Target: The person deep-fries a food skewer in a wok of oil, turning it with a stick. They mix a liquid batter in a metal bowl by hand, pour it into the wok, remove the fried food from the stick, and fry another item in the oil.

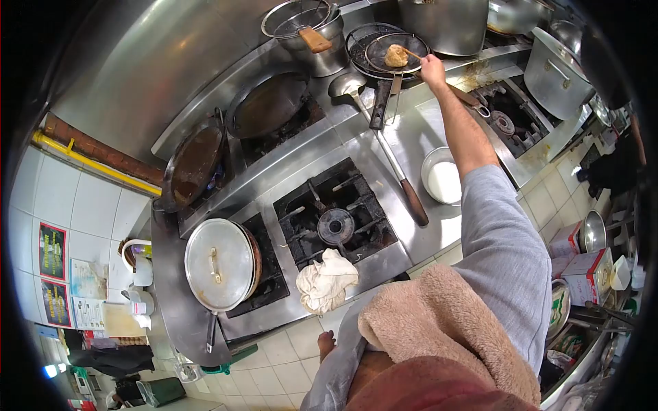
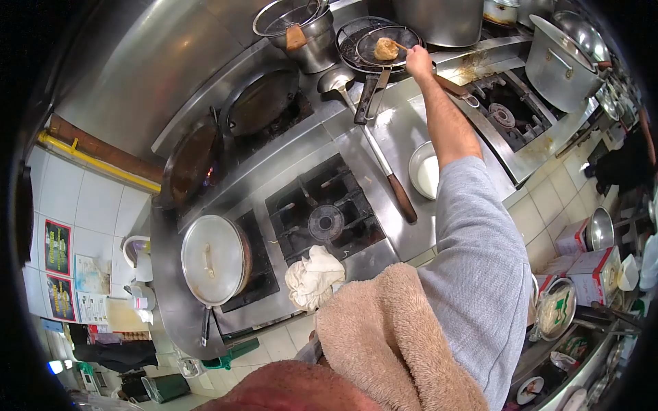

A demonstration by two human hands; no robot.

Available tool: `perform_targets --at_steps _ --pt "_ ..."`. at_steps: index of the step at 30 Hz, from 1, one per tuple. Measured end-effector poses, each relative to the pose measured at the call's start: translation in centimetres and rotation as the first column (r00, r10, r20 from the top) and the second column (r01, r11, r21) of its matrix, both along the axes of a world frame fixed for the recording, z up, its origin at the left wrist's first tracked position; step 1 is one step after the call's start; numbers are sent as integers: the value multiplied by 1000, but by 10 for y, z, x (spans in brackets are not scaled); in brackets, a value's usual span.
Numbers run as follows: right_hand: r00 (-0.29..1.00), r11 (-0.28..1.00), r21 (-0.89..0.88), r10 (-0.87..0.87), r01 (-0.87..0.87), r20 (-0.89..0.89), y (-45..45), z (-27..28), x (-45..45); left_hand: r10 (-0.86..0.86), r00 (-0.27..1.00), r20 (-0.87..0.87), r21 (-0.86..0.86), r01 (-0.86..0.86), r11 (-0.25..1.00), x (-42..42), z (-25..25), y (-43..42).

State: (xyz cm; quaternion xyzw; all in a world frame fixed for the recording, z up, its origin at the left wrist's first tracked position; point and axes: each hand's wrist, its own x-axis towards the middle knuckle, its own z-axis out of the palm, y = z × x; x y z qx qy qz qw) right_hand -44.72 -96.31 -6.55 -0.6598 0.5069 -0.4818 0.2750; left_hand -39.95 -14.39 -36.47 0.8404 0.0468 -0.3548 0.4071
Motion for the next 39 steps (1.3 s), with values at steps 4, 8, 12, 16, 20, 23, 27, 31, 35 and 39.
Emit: perform_targets --at_steps 4,8,12,16,20,23,27,31,35,39 --pt "925 1000 12 -13 19 -380 26 5 -1 64 974 -216 -77 -82 994 11 -17 -4" --pt "865 994 106 59 -7 -497 50 16 0 -155 987 42 -59 157 986 15 -45 -1" --pt "838 995 84 96 -60 -537 38 -1 4 -49 999 17 -241 52 969 16 -63 2" --pt "892 987 -147 -5 -70 -453 43 -8 4 78 993 -88 -202 -94 975 8 -30 -12" --pt "837 960 -236 -1 -154 -547 47 -5 -3 47 991 -123 -182 -69 981 11 -41 -6" --pt "759 956 -206 24 -206 -651 43 -8 -2 -71 997 -17 -46 70 996 7 -61 -1" --pt "728 949 -204 37 -239 -685 37 -17 4 -86 993 -77 -68 81 994 13 -61 0" --pt "752 974 -75 116 -215 -648 36 -13 10 -35 999 -12 -169 33 985 10 -64 -3" --pt "801 983 23 160 -180 -577 36 -9 12 -38 999 -7 -193 36 981 10 -63 0" --pt "894 920 354 296 -170 -338 25 -16 14 -69 998 -4 -75 69 995 7 -61 -4"
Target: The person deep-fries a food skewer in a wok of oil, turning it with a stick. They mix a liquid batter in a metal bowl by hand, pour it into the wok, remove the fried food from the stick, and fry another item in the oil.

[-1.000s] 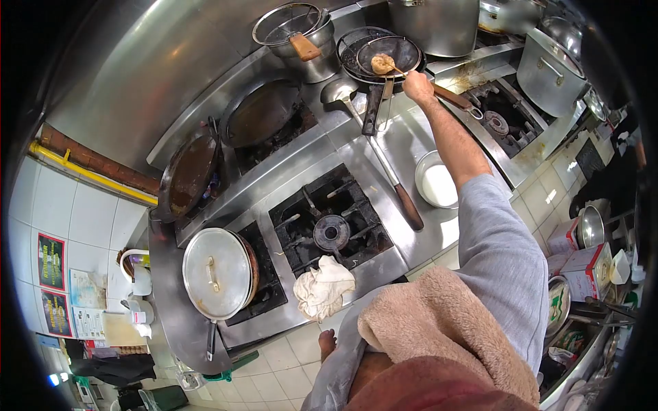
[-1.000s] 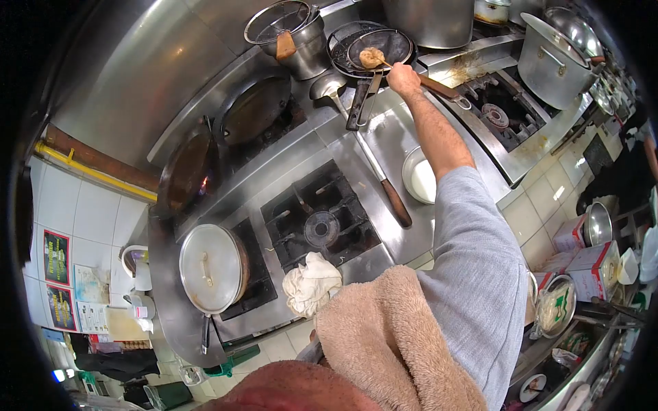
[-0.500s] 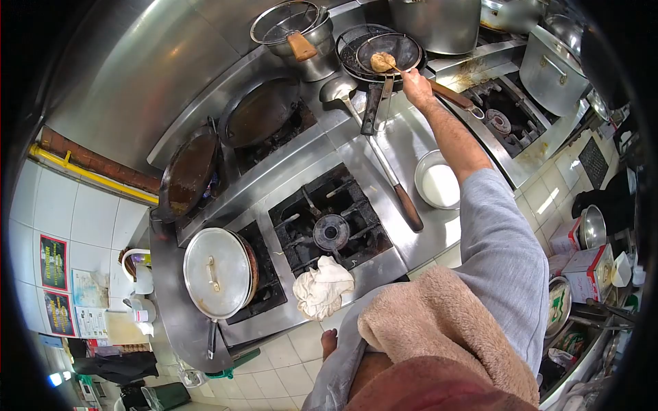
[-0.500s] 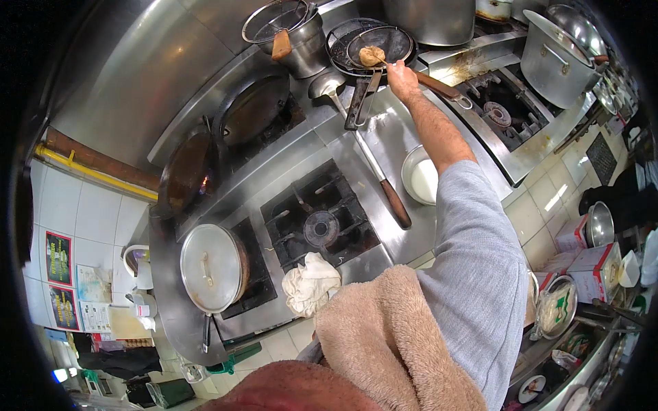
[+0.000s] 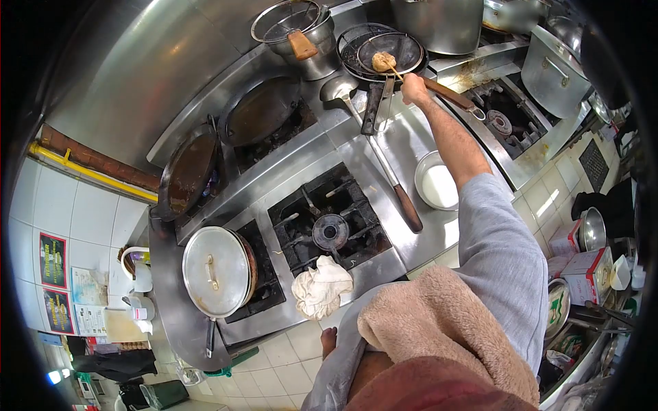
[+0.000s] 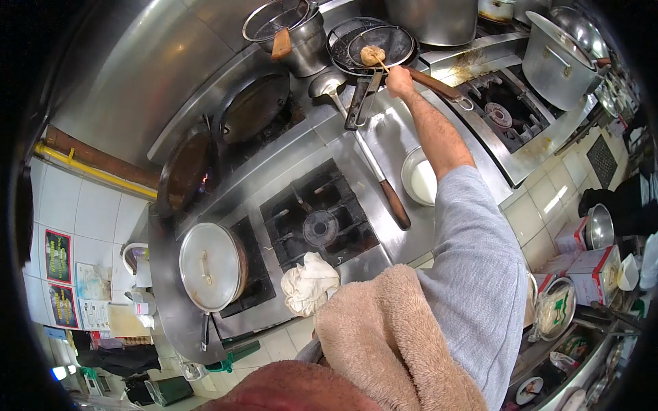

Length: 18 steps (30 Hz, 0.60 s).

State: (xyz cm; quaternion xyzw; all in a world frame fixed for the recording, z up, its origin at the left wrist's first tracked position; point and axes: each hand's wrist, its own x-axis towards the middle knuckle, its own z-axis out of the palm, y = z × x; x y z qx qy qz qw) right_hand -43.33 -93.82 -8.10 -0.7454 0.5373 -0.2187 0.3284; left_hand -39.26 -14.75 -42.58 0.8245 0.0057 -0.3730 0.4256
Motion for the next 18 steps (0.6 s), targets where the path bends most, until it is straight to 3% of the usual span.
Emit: perform_targets --at_steps 1,3,4,6,7,8,9,10,11,12,14,15,16,18 --pt "1000 1000 1 0 0 0 1 -1 0 -37 998 49 54 35 998 0 1 -1" --pt "945 981 193 -94 34 313 3 -3 0 -29 999 17 43 28 999 -1 3 -2" --pt "946 981 193 -90 30 311 3 -3 0 -24 1000 6 39 24 999 -1 5 -3" --pt "991 997 -55 -51 58 122 -1 -9 1 -52 991 122 41 47 998 -3 13 -10" --pt "999 945 -325 -45 48 16 -1 -19 1 -57 984 167 29 53 998 -5 18 -13" --pt "1000 925 -378 -31 29 -1 3 -16 -2 -27 982 185 -14 30 999 -13 36 -16" --pt "1000 904 -428 2 -9 -15 -12 -27 -2 -356 839 412 166 316 934 0 14 -10" --pt "997 867 -493 41 -71 -71 -15 -31 -3 -635 565 527 402 492 772 7 -14 8" --pt "998 886 -460 70 -65 -5 -5 -22 -5 -683 670 290 468 523 712 10 -12 5" --pt "996 832 -551 86 -71 1 -31 -46 -1 -796 544 266 584 566 582 11 -20 8" --pt "991 900 -420 81 -117 -105 -14 -17 -3 -704 663 255 590 470 656 6 -33 11" --pt "991 904 -412 69 -111 -114 -15 -14 -2 -381 896 227 449 251 857 -3 -31 6" --pt "989 873 -470 81 -129 -120 -23 -21 -1 -14 990 140 322 -32 946 -11 -24 0" --pt "989 838 -533 58 -121 -133 -36 -28 -2 66 996 62 331 -83 940 -24 -6 -6"
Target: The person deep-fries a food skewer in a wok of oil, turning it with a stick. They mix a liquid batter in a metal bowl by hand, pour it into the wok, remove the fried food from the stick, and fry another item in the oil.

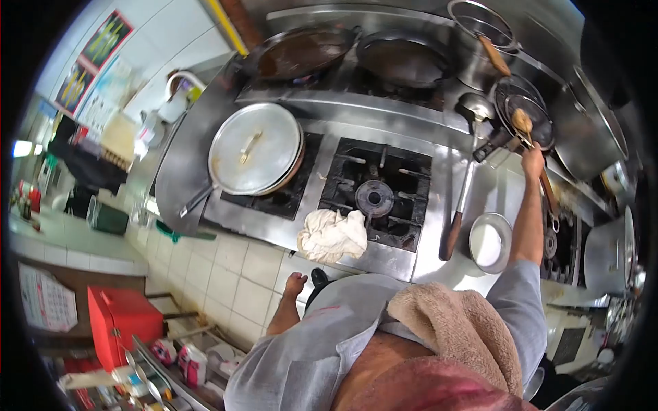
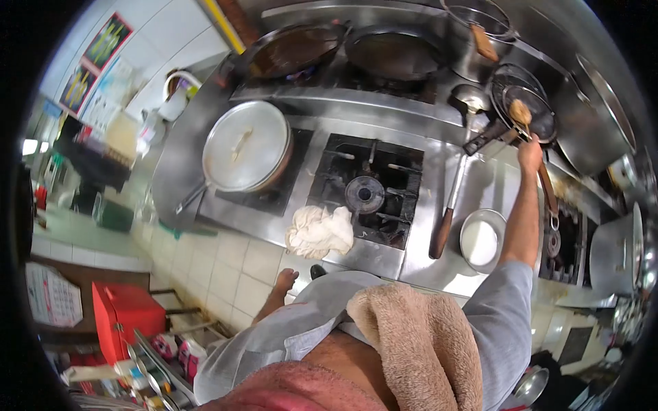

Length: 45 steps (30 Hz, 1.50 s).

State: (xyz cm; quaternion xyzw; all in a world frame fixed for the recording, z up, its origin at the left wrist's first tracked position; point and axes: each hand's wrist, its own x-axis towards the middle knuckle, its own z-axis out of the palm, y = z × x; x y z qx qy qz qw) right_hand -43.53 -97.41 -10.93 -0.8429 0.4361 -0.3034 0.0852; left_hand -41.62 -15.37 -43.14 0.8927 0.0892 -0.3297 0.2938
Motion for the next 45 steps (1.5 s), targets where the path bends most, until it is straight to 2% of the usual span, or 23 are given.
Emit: perform_targets --at_steps 5,9,12,14,17,18,19,21,23,25,26,27,28,30,32,34,35,36,38,40,42,44,45 --pt "986 998 -42 28 -35 -165 27 41 -23 145 989 13 -42 -144 989 -30 10 11" --pt "1000 1000 -6 -21 21 -6 130 98 -40 260 965 -18 -67 -261 963 -47 11 29" --pt "881 979 9 181 -205 436 187 83 -46 274 962 7 -132 -271 953 -57 -3 50" --pt "848 921 193 208 -337 488 248 70 -38 290 957 14 -194 -282 940 -66 -24 70" --pt "778 705 479 166 -524 606 371 54 -23 114 991 -69 -157 -124 980 -72 23 85" --pt "833 663 530 287 -529 473 399 51 -28 52 996 -68 -165 -62 984 -76 6 106" --pt "780 513 608 233 -606 581 422 29 -28 -13 999 -53 -177 4 984 -79 -15 129" --pt "805 489 709 -24 -508 593 456 -5 -43 -196 981 -6 -158 192 969 -84 -66 180" --pt "738 505 771 -331 -388 588 471 -17 -66 -550 817 176 -35 563 826 -84 -74 209" --pt "554 658 726 -535 -201 638 448 -50 -98 -796 475 376 180 805 565 -84 -66 221" --pt "492 726 687 -595 -10 636 427 -73 -116 -607 787 111 -53 615 787 -87 -56 227" --pt "426 683 725 -685 92 591 411 -73 -134 -132 971 -201 -213 88 973 -91 -68 248" --pt "428 656 731 -725 189 540 400 -63 -148 310 884 -351 -137 -376 916 -93 -27 241" --pt "413 635 753 -741 174 529 372 -66 -170 237 917 -322 -240 -321 916 -69 2 235" --pt "338 528 844 -779 -100 528 350 -58 -175 251 924 -290 -292 -335 896 -51 19 217" --pt "420 531 834 -730 -147 539 317 -81 -177 311 923 -225 -369 -376 850 -47 32 200" --pt "513 468 834 -660 -293 550 290 -100 -183 311 929 -201 -328 -363 872 -40 36 186" --pt "383 587 771 -672 -247 634 288 -100 -173 346 918 -193 -340 -394 854 -37 36 171" --pt "387 580 789 -692 -204 609 281 -95 -174 271 949 -159 -407 -313 858 -26 29 148" --pt "439 666 744 -682 42 586 294 -77 -178 272 953 -134 -409 -303 861 -27 40 115" --pt "469 700 714 -636 14 613 305 -67 -190 215 973 -82 -442 -229 867 -34 50 96" --pt "634 782 622 -464 -35 619 319 -32 -187 107 992 -65 -434 -125 892 -33 59 81" --pt "635 780 625 -468 -31 615 322 -20 -187 38 999 -35 -451 -50 891 -37 68 76"
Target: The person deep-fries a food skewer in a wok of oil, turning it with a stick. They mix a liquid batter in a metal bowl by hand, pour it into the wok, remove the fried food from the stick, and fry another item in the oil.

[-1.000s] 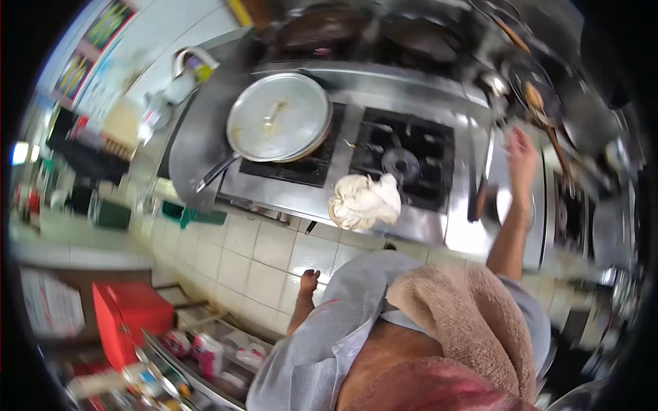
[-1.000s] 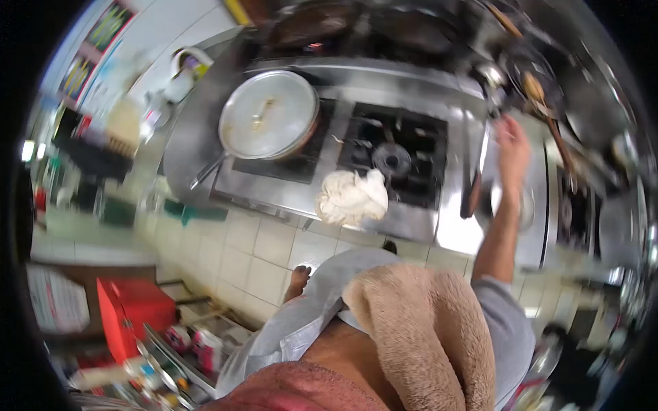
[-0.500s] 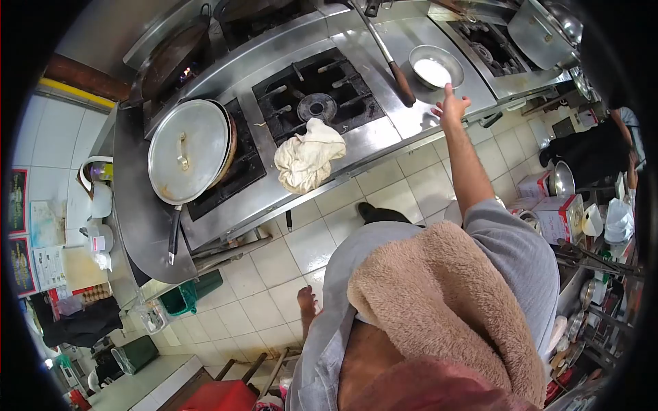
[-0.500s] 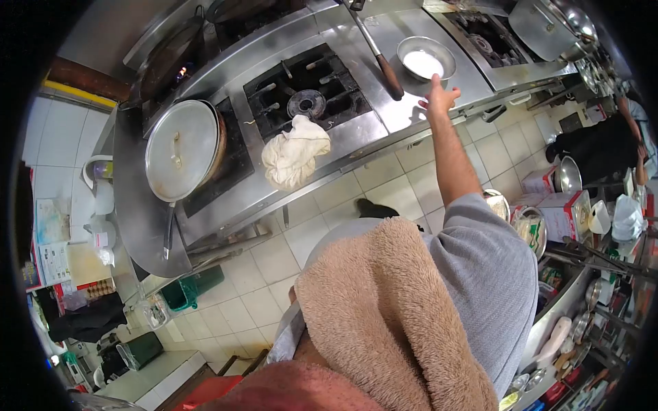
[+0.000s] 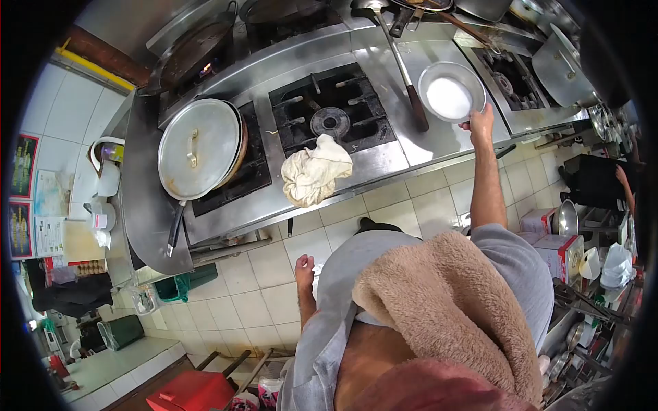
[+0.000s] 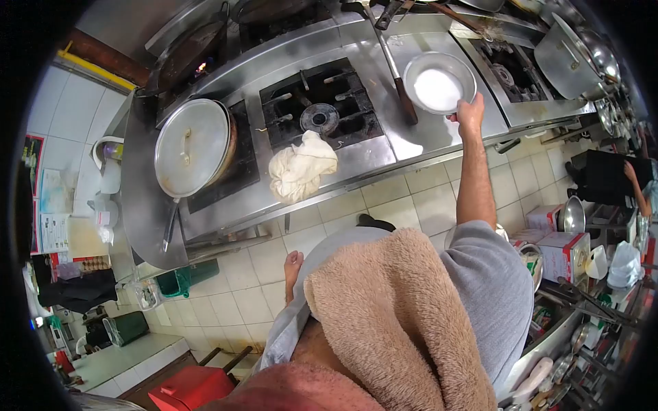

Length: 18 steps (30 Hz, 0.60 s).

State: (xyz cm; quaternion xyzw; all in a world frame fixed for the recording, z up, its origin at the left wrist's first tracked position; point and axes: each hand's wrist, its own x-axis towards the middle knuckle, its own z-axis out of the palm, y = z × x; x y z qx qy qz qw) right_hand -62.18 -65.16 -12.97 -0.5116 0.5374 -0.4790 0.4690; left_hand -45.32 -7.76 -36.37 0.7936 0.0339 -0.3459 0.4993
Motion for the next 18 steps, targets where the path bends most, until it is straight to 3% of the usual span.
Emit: perform_targets --at_steps 2,3,5,9,12,15,18 --pt "976 975 54 218 -216 -19 5 16 2 -70 997 17 5 70 998 -1 14 -11" --pt "976 976 6 216 -216 -27 14 21 12 -65 998 11 2 65 998 3 13 -15" --pt "931 935 15 355 -355 -89 38 40 31 -86 985 149 -4 87 996 12 13 -18" --pt "800 794 146 599 -590 -25 97 61 86 -3 973 231 -175 44 984 29 98 -30" --pt "581 578 118 814 -807 -10 154 72 139 84 955 286 -260 -7 966 37 180 -25" --pt "377 365 131 922 -922 88 239 89 197 120 931 344 -328 -1 945 50 221 13" --pt "99 76 191 989 -979 110 329 116 247 334 889 314 -588 -94 804 60 253 69"
